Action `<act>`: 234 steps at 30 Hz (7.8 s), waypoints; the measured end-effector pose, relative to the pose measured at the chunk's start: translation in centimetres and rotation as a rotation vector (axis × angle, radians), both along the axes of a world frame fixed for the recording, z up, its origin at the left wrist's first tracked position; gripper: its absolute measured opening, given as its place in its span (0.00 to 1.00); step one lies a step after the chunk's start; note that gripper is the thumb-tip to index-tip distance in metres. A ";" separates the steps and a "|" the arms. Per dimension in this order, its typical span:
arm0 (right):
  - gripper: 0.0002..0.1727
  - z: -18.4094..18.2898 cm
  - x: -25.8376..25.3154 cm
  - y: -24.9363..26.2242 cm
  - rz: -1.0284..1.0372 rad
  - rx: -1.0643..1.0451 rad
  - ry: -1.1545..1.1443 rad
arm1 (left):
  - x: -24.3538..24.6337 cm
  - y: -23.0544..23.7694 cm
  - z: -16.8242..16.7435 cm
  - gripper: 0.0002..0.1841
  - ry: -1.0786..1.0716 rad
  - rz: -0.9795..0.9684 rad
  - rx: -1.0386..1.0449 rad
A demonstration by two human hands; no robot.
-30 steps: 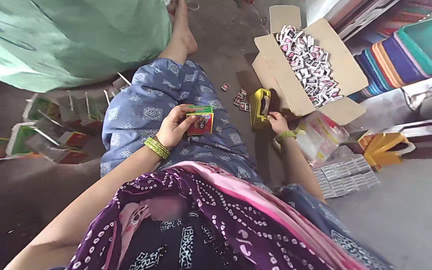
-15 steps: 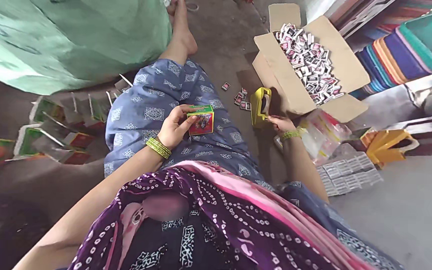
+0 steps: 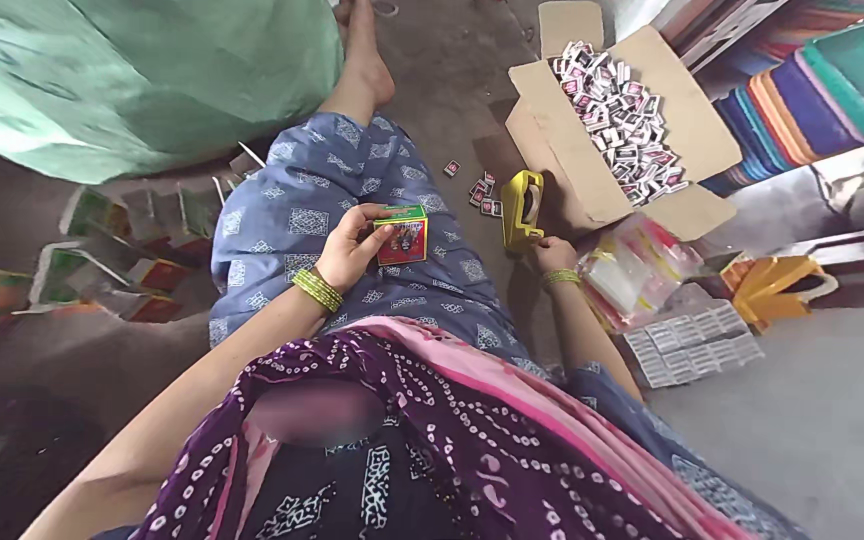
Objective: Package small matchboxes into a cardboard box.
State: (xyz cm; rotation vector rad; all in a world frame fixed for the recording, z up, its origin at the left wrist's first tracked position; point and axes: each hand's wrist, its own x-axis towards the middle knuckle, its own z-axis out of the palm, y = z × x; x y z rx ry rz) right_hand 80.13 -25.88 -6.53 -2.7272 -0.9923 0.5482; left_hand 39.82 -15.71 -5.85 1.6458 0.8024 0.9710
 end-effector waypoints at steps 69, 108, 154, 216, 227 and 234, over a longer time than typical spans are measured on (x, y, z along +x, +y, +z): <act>0.34 3.9 -19.0 9.0 0.908 0.596 0.504 | 0.4 1.1 0.4 0.23 -0.028 0.077 -0.213; 0.27 19.1 -18.7 29.1 0.476 0.610 0.651 | -1.1 1.9 1.9 0.22 -0.458 0.160 -0.597; 0.24 7.7 -22.9 11.1 0.677 0.571 1.469 | -12.6 1.8 12.2 0.12 -0.378 0.002 0.150; 0.13 8.8 -19.2 5.6 1.348 0.724 -0.129 | -0.2 0.2 0.5 0.39 0.102 -0.015 -0.040; 0.18 7.6 -18.4 5.6 1.390 0.623 -0.199 | 0.1 0.2 0.5 0.54 0.271 -0.028 -0.022; 0.14 7.1 -19.5 5.6 1.273 0.709 0.007 | 0.1 0.1 0.7 0.57 0.257 -0.005 0.028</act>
